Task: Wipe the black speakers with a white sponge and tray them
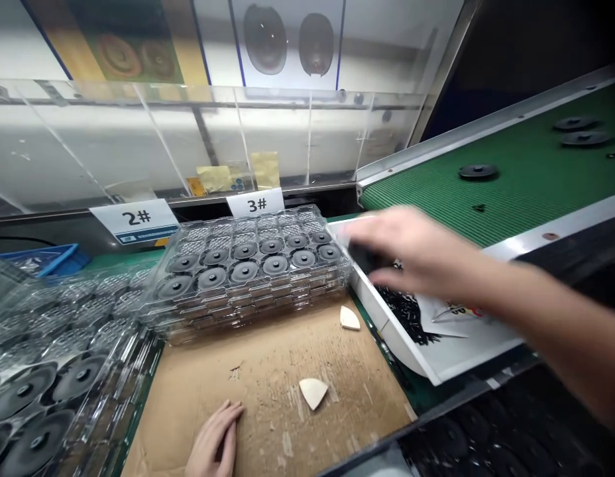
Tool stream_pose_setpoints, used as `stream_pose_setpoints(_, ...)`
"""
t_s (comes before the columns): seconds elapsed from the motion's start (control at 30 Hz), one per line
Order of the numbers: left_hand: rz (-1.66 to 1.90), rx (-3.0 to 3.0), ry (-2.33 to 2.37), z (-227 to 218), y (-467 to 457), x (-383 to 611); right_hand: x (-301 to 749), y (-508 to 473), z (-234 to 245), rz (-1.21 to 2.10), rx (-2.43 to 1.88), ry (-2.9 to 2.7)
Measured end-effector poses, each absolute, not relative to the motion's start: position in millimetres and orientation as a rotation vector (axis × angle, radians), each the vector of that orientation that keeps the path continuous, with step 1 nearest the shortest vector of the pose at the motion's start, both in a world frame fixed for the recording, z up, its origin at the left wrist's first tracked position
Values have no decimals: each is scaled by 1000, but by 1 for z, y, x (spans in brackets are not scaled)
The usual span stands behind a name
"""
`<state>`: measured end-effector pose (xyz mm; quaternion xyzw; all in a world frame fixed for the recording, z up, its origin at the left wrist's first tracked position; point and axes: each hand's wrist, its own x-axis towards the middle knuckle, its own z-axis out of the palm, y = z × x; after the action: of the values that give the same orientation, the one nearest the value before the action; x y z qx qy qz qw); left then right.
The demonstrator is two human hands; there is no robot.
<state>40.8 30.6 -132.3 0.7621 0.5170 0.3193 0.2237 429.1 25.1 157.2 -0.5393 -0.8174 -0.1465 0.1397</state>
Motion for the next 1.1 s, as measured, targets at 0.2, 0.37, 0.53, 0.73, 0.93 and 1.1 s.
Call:
stream_pose_setpoints(0.2,799,1886,1462,-119,25,47,347,-58,41,665,-1413,-2196)
stream_pose_setpoints(0.37,673,1319,1260,-83,-6,82,314,-73,-25,966,-1449,-1835)
stream_pose_setpoints(0.53,666,937,868,-59,-33,123,298,-74,-33,1063,-1344,-1700)
stream_pose_setpoints(0.73,638,786,885,-49,-40,133,302,-74,-21,1091,-1340,-1689)
stream_pose_setpoints(0.93,571,654,929,-38,-48,132,289,-84,-26,1039,-1412,-1701)
stream_pose_setpoints(1.1,610,428,801,-33,-51,127,298,-82,-41,832,-1554,-1696)
